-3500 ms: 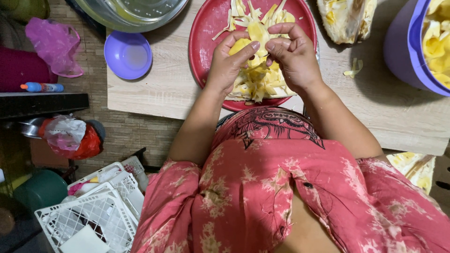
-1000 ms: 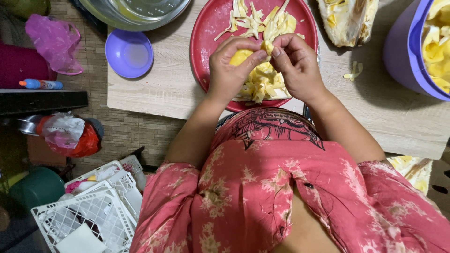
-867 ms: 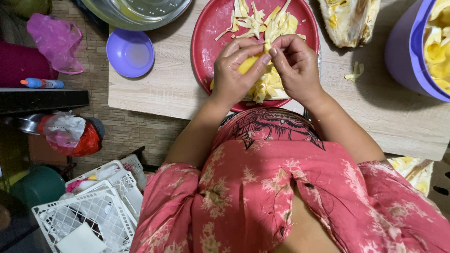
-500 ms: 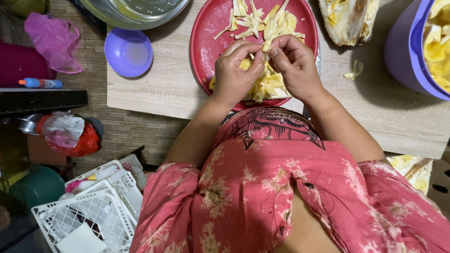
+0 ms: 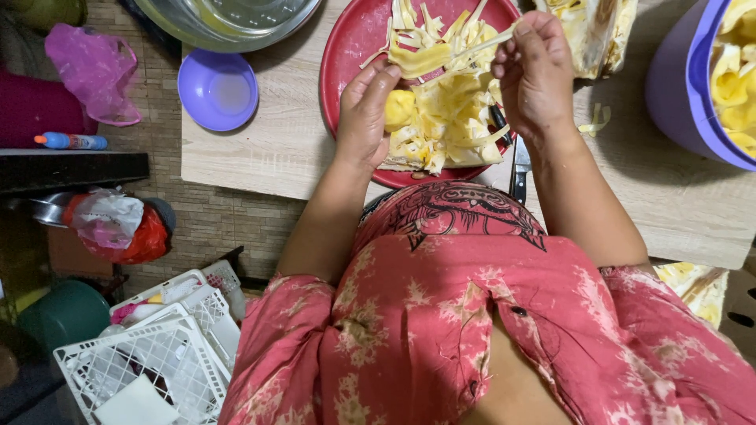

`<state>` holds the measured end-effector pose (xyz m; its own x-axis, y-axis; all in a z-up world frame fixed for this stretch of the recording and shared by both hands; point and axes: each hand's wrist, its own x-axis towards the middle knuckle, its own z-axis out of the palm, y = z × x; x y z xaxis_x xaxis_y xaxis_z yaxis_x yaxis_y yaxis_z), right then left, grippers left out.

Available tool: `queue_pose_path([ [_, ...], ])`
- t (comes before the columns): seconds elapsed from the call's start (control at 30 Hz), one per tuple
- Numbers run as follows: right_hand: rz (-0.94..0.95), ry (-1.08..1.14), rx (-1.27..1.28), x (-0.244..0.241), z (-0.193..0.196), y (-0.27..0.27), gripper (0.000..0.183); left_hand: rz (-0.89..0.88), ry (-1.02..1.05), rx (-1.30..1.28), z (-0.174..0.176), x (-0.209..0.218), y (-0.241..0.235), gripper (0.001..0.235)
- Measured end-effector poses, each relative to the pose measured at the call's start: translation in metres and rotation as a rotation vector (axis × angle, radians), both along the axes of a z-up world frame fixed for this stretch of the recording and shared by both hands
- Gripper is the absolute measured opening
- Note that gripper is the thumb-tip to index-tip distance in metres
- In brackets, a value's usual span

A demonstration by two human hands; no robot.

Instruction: The person peels and separates jackfruit segments using a knife and hands. They remove the outer skin and fibrous parts, then place the edible yellow segments into a purple container while discarding waste onto a red tray.

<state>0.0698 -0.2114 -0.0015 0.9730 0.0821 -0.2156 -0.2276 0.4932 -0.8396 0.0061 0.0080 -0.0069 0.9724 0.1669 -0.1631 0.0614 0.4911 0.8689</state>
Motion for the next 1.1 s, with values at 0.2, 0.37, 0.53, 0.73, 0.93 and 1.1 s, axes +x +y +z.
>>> queue_pose_path([
  [0.2, -0.088, -0.061, 0.086, 0.03, -0.037, -0.001, 0.01, 0.101, 0.196, -0.151, -0.005, 0.004, 0.015, 0.034],
  [0.37, 0.507, -0.478, -1.562, 0.039, -0.051, -0.012, 0.026, 0.091, 0.322, -0.195, 0.009, 0.006, 0.023, 0.021],
  [0.53, 0.197, -0.785, -1.216, 0.005, -0.009, 0.004, 0.019, 0.045, 0.409, -0.003, 0.003, 0.014, -0.004, 0.036],
  [0.73, 0.394, -0.787, -0.776, -0.011, 0.024, -0.007, 0.063, -0.091, 0.248, 0.187, 0.005, 0.037, -0.047, 0.036],
  [0.93, 0.214, -0.626, -0.57, -0.019, -0.007, -0.024, 0.048, -0.295, 0.293, -0.25, 0.012, 0.046, -0.094, 0.065],
  [1.1, -0.243, -0.141, -0.217, 0.006, -0.053, -0.116, 0.038, -0.608, 0.2, -0.309, -0.005, 0.047, -0.084, 0.062],
])
